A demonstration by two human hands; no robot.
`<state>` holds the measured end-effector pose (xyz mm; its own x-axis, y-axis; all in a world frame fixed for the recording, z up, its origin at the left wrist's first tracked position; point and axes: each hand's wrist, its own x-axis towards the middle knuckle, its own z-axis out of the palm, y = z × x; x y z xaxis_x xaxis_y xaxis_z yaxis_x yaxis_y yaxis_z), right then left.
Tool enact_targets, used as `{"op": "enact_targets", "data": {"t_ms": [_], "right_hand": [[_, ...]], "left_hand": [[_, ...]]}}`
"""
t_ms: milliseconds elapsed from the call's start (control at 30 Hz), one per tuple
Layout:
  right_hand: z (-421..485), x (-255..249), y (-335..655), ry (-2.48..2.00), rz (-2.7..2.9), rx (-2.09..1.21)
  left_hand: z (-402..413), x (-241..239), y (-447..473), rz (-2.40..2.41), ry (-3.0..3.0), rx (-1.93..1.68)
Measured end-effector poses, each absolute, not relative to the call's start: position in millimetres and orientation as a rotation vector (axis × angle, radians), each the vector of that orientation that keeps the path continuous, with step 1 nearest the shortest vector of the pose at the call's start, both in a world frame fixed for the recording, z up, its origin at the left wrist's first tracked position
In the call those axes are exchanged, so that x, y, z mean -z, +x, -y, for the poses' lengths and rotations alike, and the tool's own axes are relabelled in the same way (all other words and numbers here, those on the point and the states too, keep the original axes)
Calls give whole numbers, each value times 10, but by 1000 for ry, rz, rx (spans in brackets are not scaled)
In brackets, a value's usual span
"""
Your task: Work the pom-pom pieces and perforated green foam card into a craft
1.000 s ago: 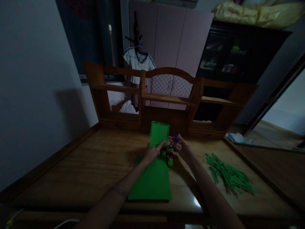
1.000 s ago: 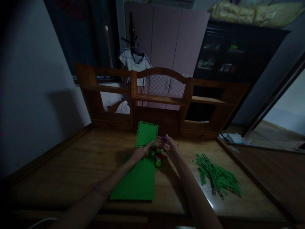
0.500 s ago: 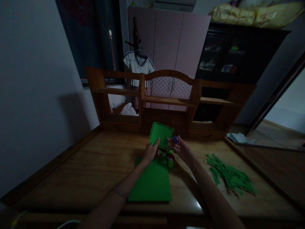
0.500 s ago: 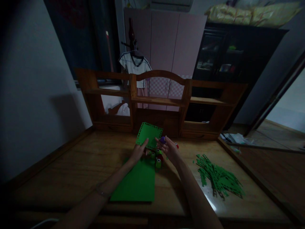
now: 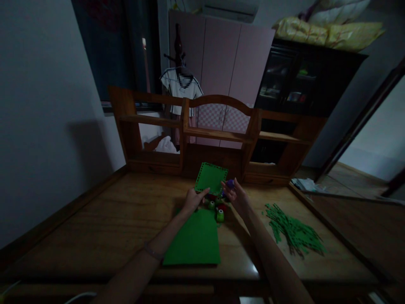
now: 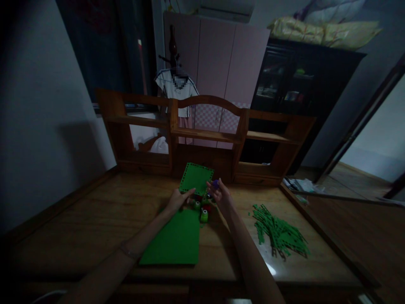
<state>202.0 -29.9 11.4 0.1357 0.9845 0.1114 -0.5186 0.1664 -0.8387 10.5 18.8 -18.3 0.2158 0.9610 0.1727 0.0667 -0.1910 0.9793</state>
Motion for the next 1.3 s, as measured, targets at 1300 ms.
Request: {"op": "enact_targets", "data": {"t_ms": [1300], "right_hand": [[403,-32,1843,-1158,960,-1011]], "left_hand": [[-317,302,70,-907,1183,-1327]]}}
